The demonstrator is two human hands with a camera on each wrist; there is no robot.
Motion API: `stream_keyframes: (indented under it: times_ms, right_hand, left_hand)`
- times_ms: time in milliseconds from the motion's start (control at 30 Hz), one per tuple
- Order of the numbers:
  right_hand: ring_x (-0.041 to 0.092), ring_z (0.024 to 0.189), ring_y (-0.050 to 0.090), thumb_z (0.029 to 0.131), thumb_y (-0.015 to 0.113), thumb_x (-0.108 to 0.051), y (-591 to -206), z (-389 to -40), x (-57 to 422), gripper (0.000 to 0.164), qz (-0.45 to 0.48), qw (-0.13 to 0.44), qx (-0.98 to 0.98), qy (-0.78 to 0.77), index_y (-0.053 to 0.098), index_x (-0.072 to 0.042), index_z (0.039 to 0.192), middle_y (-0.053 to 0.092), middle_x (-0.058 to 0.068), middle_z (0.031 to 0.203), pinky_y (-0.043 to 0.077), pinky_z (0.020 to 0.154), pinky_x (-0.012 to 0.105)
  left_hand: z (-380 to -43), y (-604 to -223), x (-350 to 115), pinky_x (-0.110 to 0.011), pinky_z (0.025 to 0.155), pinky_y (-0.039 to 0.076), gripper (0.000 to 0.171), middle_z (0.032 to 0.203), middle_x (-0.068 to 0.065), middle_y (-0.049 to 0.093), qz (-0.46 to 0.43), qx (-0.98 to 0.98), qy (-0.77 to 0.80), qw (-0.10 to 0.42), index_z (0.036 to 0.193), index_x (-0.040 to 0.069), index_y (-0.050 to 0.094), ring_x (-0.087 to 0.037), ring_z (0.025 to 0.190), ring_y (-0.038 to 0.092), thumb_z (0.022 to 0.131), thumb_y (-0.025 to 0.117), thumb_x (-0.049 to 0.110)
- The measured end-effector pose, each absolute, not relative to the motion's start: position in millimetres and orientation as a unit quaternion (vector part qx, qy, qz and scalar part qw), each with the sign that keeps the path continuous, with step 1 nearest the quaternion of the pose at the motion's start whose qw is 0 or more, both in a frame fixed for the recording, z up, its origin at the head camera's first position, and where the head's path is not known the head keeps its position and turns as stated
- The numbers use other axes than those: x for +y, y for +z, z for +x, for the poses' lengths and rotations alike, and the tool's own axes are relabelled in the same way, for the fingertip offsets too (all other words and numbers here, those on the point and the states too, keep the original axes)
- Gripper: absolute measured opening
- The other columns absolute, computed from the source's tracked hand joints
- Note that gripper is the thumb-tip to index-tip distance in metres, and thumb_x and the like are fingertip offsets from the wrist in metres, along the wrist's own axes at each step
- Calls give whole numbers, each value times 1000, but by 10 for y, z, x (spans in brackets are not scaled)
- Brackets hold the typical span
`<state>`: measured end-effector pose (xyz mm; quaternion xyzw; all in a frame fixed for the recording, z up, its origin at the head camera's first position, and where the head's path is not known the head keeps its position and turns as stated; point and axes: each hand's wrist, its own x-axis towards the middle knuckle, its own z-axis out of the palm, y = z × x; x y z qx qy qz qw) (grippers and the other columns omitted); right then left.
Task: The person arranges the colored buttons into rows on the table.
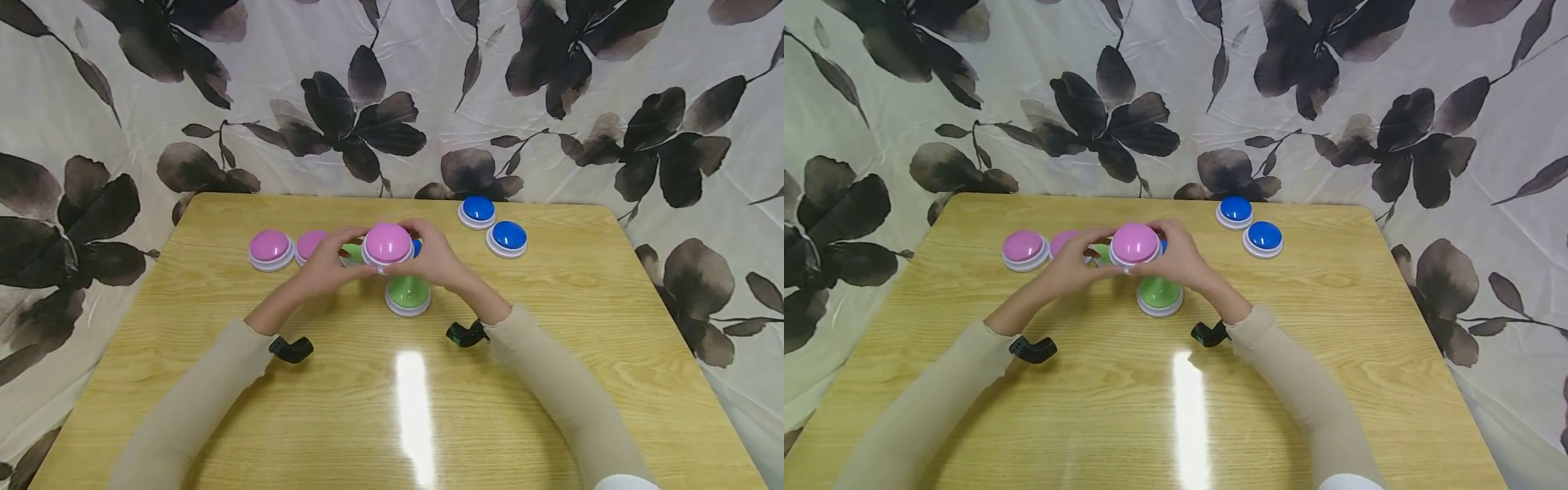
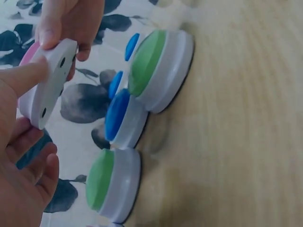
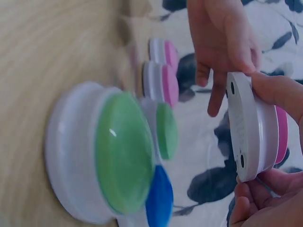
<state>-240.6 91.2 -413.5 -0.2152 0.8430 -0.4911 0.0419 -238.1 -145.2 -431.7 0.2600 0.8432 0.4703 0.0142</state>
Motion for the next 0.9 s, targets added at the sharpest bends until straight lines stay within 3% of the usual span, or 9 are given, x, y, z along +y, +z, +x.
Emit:
stream_keyframes:
  times_ms: [200,433,600,900]
  right_hand:
    - [21,110,50,67,91,-28,-4181,-2211,829,82,-230,52,855,-462,51,-5,134,51,7,124,47,94,42]
    - [23,110,52,68,90,-19,-4214,-2106,807,78,-259,75,856,-441,53,-3,134,55,9,126,47,94,42]
    - [22,107,54,69,90,-25,-4288,-2087,758,77,-289,74,858,-419,54,-1,132,57,10,124,48,93,45]
    - [12,100,56,66,90,-38,-4387,-2160,691,75,-278,78,876,-388,60,-9,128,62,-2,115,51,85,31]
  left_hand:
    - [-2203,-4404,-1535,-42,89,48,67,130,-3,55,264,849,459,13,136,12,54,-19,114,51,78,83,30]
    - [-2054,-4488,-1641,-42,85,47,65,124,-2,58,265,846,464,4,131,12,58,-19,110,52,74,87,24]
    - [-1984,-4548,-1714,-44,87,45,65,125,-2,58,251,839,482,15,132,13,58,-20,112,52,74,87,22]
    - [-2016,-4677,-1763,-44,89,47,69,130,-2,57,251,846,470,22,133,12,56,-20,115,52,73,88,23]
